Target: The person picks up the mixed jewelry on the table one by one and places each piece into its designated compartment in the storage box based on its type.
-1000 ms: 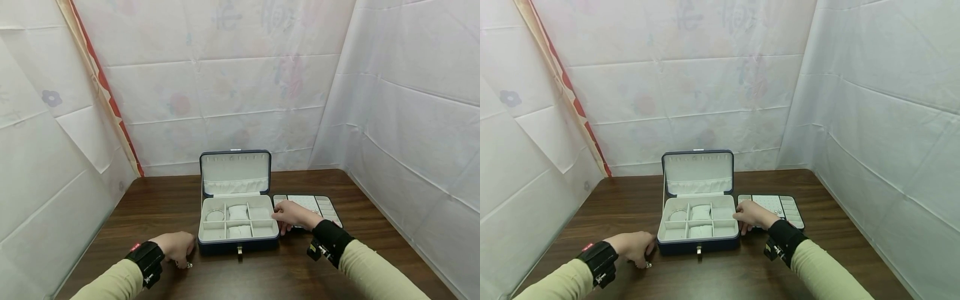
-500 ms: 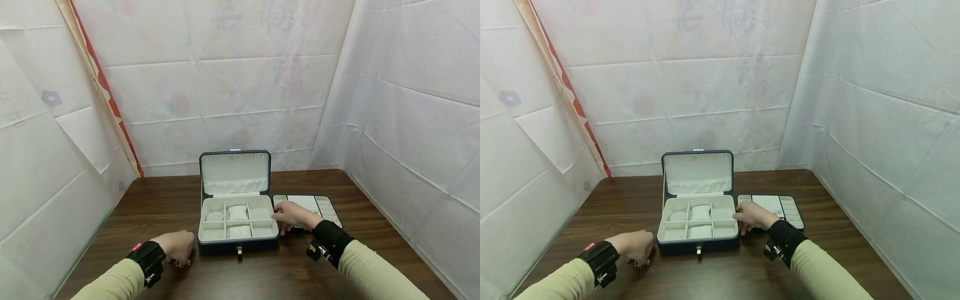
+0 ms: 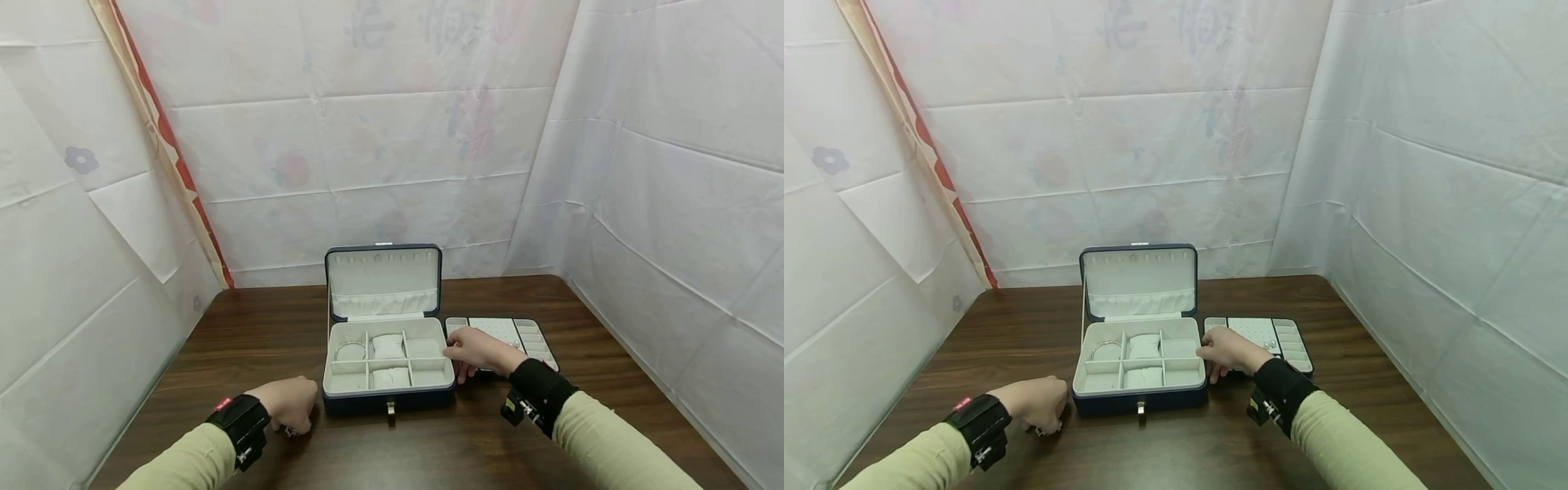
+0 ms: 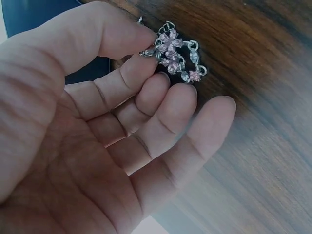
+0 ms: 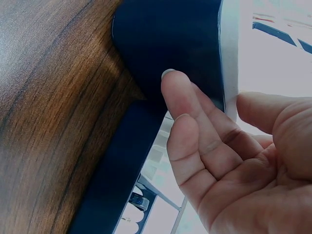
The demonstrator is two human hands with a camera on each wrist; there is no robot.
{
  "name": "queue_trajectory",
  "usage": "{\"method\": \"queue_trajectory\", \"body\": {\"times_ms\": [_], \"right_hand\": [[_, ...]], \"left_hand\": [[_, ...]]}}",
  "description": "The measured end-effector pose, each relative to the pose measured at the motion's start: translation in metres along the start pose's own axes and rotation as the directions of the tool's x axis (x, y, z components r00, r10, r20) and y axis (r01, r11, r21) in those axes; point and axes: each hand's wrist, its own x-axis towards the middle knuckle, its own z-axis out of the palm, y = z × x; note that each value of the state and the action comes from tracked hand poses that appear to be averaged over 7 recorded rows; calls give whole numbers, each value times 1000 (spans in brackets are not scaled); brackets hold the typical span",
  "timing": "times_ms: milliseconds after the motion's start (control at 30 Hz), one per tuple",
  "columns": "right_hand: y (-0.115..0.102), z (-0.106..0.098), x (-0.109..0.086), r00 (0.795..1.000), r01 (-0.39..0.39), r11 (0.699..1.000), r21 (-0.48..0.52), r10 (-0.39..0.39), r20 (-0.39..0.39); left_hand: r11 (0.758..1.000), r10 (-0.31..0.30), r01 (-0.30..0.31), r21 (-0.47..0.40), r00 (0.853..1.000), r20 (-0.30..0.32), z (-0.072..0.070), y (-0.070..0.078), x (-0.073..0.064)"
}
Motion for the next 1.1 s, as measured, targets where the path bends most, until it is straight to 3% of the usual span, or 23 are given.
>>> {"method": "queue_trajectory", "body": {"times_ms": [233, 567, 933, 1100], "right_hand": [[0, 1, 0, 1000, -1, 1000, 4, 1, 1], [-1, 0, 0, 1000, -3, 1000, 3, 3, 2], [0, 0, 0, 1000, -7, 1000, -2, 7, 9], [1, 0, 0, 1000, -8, 1000, -10, 8, 9]], "left_hand": [[1000, -9, 9, -14, 1000, 0, -1, 0, -1], [998, -20, 22, -58, 999, 46, -9, -2, -6], [995, 3, 6, -95, 996, 94, -29, 0, -14], [993, 18, -8, -115, 996, 88, -40, 1, -19]]}}
